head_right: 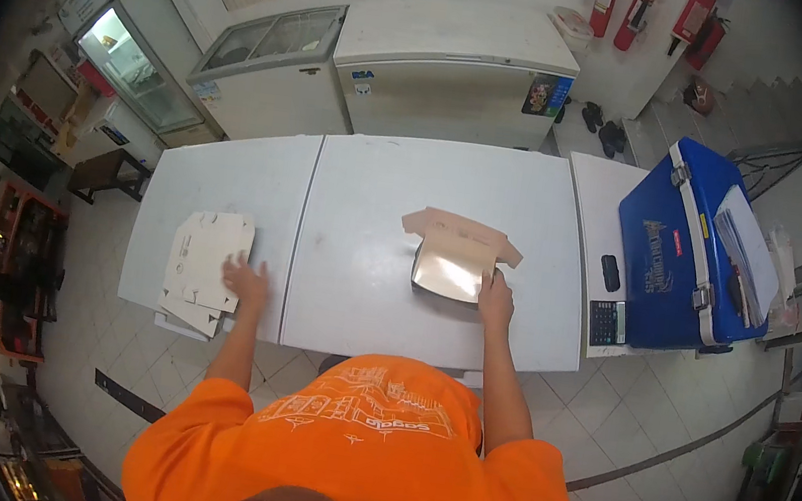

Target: The person assembles cardboard food boxes by hand, folding the flaps and interlocking the tabs to create the box shape.

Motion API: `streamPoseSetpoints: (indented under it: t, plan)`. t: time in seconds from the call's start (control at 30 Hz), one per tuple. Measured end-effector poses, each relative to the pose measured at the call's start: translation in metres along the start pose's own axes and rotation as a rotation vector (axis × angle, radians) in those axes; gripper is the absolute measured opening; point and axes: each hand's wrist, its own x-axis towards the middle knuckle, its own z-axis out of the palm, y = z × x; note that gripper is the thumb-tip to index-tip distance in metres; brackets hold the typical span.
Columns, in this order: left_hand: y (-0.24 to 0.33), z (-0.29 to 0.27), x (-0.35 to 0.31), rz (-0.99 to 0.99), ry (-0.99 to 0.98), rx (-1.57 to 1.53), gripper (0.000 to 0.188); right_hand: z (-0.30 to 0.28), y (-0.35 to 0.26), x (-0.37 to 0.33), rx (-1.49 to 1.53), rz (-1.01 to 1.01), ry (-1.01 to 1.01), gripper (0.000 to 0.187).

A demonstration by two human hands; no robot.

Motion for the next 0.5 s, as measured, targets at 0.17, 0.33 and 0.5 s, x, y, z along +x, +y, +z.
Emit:
streamPoseSetpoints:
  t: [0.17, 0.33, 0.5]
  plan:
    - [-0.041, -0.024, 0.017, -0.139, -0.331, -0.01, 0.069, 0.006, 0.039, -0.023, 0.419, -0.035, 0.179, 0.052]
    - [-0.08, -0.01, 0.035, -0.012, -0.38, -0.022, 0.061, -0.001, 0.064, -0.055, 0.52, -0.06, 0.168, 0.048]
    - [-0.095, -0.015, 0.052, -0.007, -0.284, -0.24, 0.041, -0.01, 0.067, -0.071, 0.567, -0.074, 0.19, 0.046]
